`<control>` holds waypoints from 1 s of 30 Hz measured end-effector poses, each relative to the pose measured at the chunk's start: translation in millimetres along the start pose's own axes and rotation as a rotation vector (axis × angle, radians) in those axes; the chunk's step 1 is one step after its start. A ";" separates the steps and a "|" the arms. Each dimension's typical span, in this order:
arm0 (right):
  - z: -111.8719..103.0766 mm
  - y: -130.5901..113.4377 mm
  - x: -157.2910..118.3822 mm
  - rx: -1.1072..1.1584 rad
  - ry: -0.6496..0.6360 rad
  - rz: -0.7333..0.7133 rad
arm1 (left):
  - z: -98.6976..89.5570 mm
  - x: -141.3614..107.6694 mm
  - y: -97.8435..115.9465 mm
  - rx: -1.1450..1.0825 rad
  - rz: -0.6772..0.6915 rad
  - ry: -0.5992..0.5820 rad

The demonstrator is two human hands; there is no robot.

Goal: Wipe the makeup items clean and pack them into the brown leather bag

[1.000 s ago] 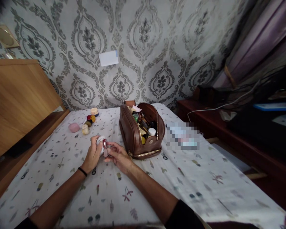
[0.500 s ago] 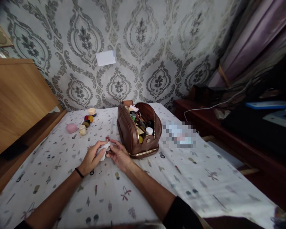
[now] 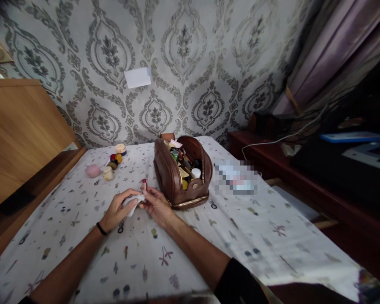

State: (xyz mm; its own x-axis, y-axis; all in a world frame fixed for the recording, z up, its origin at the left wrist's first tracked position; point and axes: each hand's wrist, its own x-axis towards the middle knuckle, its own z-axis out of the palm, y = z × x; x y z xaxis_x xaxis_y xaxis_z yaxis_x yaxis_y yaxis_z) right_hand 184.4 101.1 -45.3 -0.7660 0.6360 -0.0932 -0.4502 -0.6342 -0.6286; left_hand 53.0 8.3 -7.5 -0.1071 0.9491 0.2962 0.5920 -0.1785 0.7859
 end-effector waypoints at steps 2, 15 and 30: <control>0.7 -1.1 -1.4 -0.015 -0.022 -0.002 | 1.0 0.7 -0.8 -0.016 -0.028 0.038; -1.4 6.1 -4.3 -0.173 -0.082 0.035 | 1.4 3.9 -10.9 0.070 -0.006 0.277; -2.3 3.1 -1.5 -0.092 0.030 -0.036 | -0.3 1.1 4.1 0.035 0.097 -0.072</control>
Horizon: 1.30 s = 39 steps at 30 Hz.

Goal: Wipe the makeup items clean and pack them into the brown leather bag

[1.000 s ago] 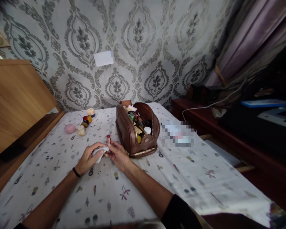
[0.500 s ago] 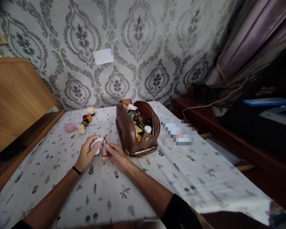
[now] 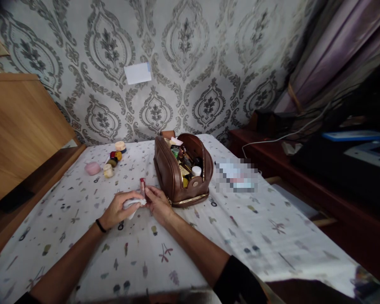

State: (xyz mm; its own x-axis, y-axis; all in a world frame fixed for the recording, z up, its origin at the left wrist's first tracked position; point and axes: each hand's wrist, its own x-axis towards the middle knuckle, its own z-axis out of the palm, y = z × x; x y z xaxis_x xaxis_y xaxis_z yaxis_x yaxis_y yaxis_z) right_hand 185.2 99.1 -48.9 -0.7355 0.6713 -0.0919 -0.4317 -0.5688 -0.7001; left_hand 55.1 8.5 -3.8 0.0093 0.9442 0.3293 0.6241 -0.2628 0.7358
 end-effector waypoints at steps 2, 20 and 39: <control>1.1 -0.5 -0.1 0.002 0.005 0.000 | -0.4 -0.3 -0.4 -0.033 -0.010 -0.012; 5.9 -4.2 -6.4 -0.118 -0.180 0.105 | -0.9 2.3 -12.7 -0.036 -0.179 0.323; 3.1 -3.4 -0.9 -0.002 -0.010 0.008 | -3.9 0.6 2.3 -0.101 -0.091 -0.039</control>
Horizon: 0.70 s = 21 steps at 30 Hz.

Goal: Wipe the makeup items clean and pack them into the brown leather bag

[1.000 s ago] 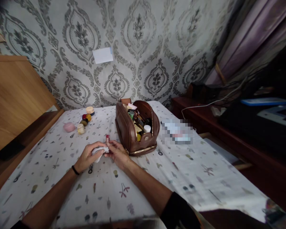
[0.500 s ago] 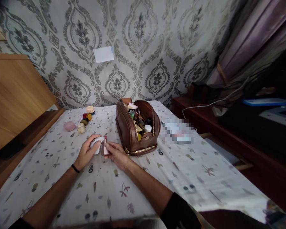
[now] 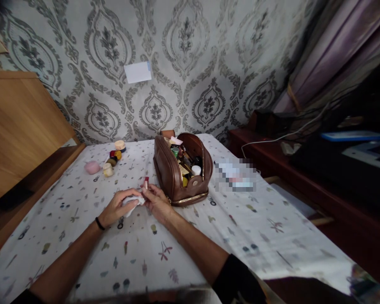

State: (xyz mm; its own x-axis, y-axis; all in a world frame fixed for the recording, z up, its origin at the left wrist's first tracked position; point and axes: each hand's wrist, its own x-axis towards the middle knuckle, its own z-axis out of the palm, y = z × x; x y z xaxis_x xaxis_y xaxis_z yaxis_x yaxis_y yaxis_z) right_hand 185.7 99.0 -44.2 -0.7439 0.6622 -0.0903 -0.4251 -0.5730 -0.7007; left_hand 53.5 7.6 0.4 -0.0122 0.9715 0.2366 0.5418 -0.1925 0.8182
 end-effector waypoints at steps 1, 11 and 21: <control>0.1 -0.6 -0.4 -0.009 -0.009 0.005 | 0.3 0.2 -0.8 -0.003 -0.011 0.015; 2.3 1.1 -4.1 -0.095 -0.092 0.032 | 0.9 2.7 -14.8 -0.053 -0.115 0.234; 1.2 5.1 -4.5 -0.075 -0.132 0.064 | 1.8 2.1 -15.4 0.085 -0.038 0.378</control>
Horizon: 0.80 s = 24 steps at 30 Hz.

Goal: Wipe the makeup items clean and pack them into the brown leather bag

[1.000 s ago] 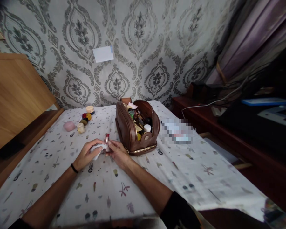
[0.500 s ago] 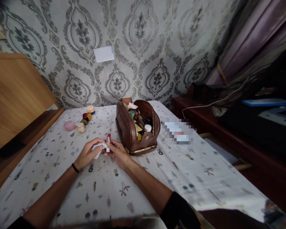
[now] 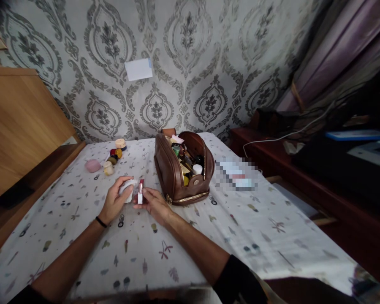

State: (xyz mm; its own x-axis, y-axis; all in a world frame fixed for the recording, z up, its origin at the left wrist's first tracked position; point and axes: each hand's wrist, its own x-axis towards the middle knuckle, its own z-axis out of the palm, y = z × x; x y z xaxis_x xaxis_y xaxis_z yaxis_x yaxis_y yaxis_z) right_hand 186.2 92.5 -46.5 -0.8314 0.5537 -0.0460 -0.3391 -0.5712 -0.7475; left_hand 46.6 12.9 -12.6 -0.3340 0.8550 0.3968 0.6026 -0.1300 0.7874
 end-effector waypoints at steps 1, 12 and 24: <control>0.1 -0.5 -0.4 -0.005 -0.007 -0.001 | 0.3 -0.4 0.6 0.016 0.012 -0.011; -2.5 -1.5 2.7 0.035 0.075 -0.076 | 0.4 -3.4 6.8 0.093 0.151 -0.316; 0.0 -5.8 1.2 -0.015 0.099 -0.062 | -0.6 -2.3 13.5 0.005 -0.001 -0.292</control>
State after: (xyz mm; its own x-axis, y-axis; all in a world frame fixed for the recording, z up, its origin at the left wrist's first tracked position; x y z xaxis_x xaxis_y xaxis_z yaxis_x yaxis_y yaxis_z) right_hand 187.1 96.5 -42.2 -0.7612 0.6454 -0.0637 -0.3813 -0.5248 -0.7610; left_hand 55.1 8.9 -2.6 -0.1122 0.9635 0.2431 0.6066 -0.1273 0.7847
